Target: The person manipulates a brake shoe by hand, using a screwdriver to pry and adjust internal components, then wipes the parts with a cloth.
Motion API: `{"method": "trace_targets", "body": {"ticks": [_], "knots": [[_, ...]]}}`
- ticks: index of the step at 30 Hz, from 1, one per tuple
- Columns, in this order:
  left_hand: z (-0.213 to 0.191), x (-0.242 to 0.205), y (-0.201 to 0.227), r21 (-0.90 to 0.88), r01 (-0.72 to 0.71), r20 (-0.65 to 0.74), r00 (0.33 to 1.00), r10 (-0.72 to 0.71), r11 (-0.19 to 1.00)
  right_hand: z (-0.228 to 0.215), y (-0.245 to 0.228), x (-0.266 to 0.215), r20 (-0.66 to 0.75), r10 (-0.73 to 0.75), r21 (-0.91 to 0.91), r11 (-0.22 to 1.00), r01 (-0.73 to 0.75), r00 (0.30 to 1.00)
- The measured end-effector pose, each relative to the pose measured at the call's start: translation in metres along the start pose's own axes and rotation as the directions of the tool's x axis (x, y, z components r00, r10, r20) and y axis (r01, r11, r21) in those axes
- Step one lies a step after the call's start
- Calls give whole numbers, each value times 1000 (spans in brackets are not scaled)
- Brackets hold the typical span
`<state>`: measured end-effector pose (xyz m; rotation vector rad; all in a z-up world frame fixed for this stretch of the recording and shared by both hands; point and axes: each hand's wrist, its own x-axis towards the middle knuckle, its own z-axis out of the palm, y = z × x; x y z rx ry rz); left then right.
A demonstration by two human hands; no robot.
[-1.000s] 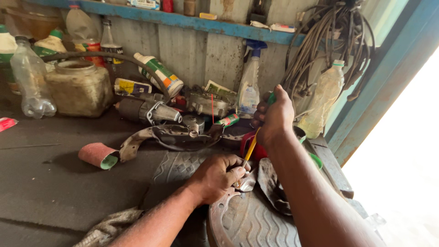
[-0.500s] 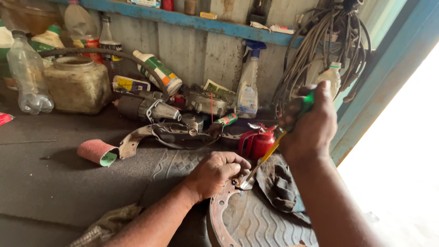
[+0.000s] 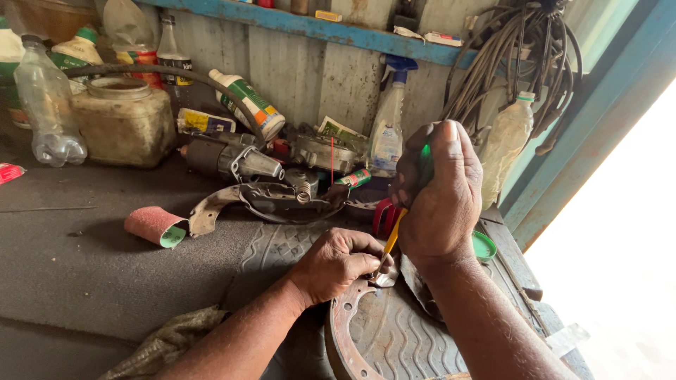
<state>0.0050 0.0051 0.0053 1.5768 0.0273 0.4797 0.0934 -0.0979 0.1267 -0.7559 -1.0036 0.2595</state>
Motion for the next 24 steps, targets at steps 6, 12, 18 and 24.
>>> {"method": "trace_targets", "body": {"ticks": [6, 12, 18, 24], "knots": [[-1, 0, -1, 9, -28, -12, 1000, 28, 1000, 5, -4, -4, 61, 24, -47, 999, -21, 998], [-1, -1, 1, 26, -32, -26, 999, 33, 999, 13, -4, -7, 70, 47, -60, 997, -42, 996], [-3, -3, 4, 80, -104, -26, 994, 107, 991, 17, 1, -1, 226, 84, 21, 996, -91, 971], [-11, -2, -4, 253, -127, -60, 987, 146, 959, 31, 4, -9, 293, 132, -178, 981, -81, 947]]}}
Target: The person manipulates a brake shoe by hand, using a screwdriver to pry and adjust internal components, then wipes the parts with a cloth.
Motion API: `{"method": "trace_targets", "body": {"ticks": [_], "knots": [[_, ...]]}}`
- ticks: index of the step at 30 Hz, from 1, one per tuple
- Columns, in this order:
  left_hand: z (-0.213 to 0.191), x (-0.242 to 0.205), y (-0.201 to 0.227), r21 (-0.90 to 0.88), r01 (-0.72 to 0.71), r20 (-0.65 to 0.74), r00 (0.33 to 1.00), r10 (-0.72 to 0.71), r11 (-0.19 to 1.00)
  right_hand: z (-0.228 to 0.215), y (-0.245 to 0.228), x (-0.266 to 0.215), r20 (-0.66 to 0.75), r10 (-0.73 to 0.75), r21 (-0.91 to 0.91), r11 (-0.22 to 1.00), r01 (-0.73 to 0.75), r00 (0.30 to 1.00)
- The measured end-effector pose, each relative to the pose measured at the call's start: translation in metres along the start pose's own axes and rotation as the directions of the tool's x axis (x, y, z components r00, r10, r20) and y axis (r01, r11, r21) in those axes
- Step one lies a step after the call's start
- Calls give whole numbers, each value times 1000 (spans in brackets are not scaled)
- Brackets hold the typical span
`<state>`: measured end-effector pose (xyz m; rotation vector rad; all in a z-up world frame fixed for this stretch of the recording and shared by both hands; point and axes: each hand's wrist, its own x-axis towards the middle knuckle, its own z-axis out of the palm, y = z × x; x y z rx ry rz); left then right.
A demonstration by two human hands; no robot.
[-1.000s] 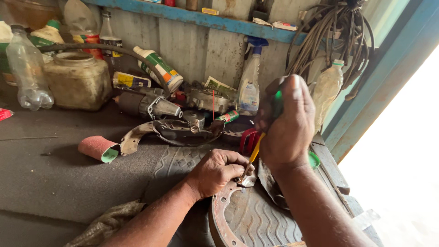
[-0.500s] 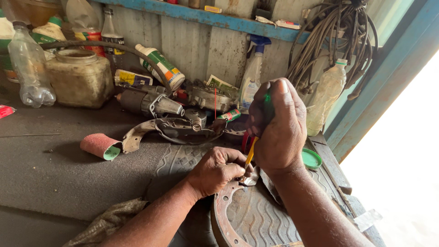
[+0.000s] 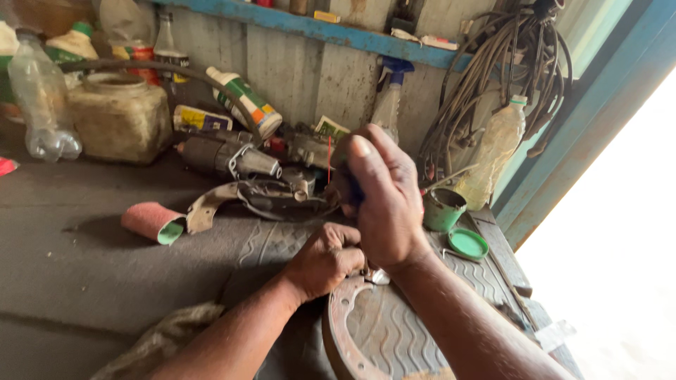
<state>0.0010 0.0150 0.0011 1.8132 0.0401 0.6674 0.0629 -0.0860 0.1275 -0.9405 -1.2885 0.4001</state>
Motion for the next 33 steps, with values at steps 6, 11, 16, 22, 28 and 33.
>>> {"method": "trace_targets", "body": {"ticks": [6, 11, 16, 22, 28, 33], "knots": [[5, -7, 0, -165, -12, -13, 1000, 10, 986, 9, 7, 14, 11, 102, -16, 995, -102, 995], [10, -11, 20, 56, 74, -146, 987, -65, 996, 17, 22, 30, 16, 212, 69, 975, -213, 977], [9, -10, 21, 84, 90, -167, 983, -75, 992, 21, 34, 41, 66, 316, 60, 946, -320, 947], [12, -8, 6, 115, 89, -217, 974, -63, 989, 20, 40, 50, 95, 375, 74, 921, -382, 922], [11, -3, 8, 99, 140, -262, 959, -110, 985, 30, 70, 64, -59, 370, -54, 926, -373, 927], [10, 2, 4, 150, 165, -295, 949, -115, 975, 31, 94, 76, -91, 244, -151, 955, -256, 965]]}}
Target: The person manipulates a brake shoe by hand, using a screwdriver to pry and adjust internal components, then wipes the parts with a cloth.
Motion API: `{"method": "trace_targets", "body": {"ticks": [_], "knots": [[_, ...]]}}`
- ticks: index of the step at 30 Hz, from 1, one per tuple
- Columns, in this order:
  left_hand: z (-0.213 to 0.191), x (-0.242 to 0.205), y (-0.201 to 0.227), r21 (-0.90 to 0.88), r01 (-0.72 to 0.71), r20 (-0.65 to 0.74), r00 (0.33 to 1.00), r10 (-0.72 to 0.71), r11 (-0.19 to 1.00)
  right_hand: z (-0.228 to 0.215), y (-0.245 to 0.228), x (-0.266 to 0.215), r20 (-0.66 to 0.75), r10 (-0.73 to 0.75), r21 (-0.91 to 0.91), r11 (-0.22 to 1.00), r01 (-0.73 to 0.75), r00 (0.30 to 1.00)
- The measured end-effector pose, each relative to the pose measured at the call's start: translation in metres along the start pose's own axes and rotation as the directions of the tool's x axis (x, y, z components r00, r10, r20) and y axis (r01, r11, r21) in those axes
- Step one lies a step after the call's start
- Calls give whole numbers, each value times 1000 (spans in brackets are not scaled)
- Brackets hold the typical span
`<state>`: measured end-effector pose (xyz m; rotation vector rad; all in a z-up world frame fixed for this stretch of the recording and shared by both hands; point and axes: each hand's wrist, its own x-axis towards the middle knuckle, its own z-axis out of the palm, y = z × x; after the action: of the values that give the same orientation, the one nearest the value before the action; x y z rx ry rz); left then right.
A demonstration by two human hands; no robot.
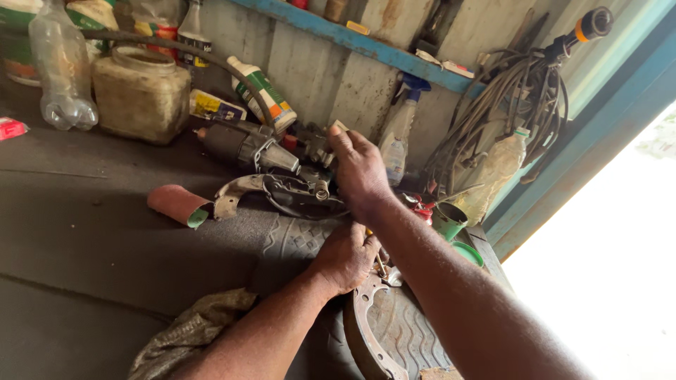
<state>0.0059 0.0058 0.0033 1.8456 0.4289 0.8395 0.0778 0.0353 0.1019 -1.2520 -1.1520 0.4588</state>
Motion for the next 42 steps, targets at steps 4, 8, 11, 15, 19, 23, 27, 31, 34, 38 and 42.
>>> {"method": "trace_targets", "body": {"ticks": [4, 8, 11, 15, 19, 23, 27, 31, 34, 38, 42], "knots": [[2, 4, -7, 60, -33, 14, 999, 32, 998, -10, 7, 3, -93, 109, -123, 985, -120, 990], [7, 8, -15, 46, -12, 37, 999, 10, 999, -9, 13, 9, -150, 36, -144, 988, -58, 988], [11, 13, -19, 127, -123, -17, 992, 126, 984, -11, 10, 10, -192, -15, -200, 979, -24, 981], [10, 13, -16, -32, 58, 109, 993, -54, 998, -15, 5, 9, -310, 73, -224, 963, -147, 948], [9, 15, -15, 140, -28, 83, 996, 17, 990, -19, 3, 12, -298, 107, -121, 981, -149, 949], [11, 18, -16, 118, -28, 109, 994, 15, 993, -31, 1, 14, -325, 264, 0, 960, -279, 908], [13, 19, -15, 140, -86, 100, 992, 73, 986, -44, 2, 20, -352, 309, 114, 951, -287, 883], [14, 18, -11, 152, -29, 140, 990, 8, 988, -53, 11, 21, -350, 444, 245, 893, -377, 824], [4, 12, -9, 189, -55, 143, 989, 28, 981, -65, 13, 24, -387, 486, 291, 871, -397, 783], [1, 10, -4, 116, -22, 172, 985, 2, 993, -79, 16, 24, -336, 532, 399, 828, -394, 777], [-2, 7, 1, -57, 76, 208, 976, -62, 995, -84, 6, 19, -340, 522, 387, 836, -390, 782]]}}
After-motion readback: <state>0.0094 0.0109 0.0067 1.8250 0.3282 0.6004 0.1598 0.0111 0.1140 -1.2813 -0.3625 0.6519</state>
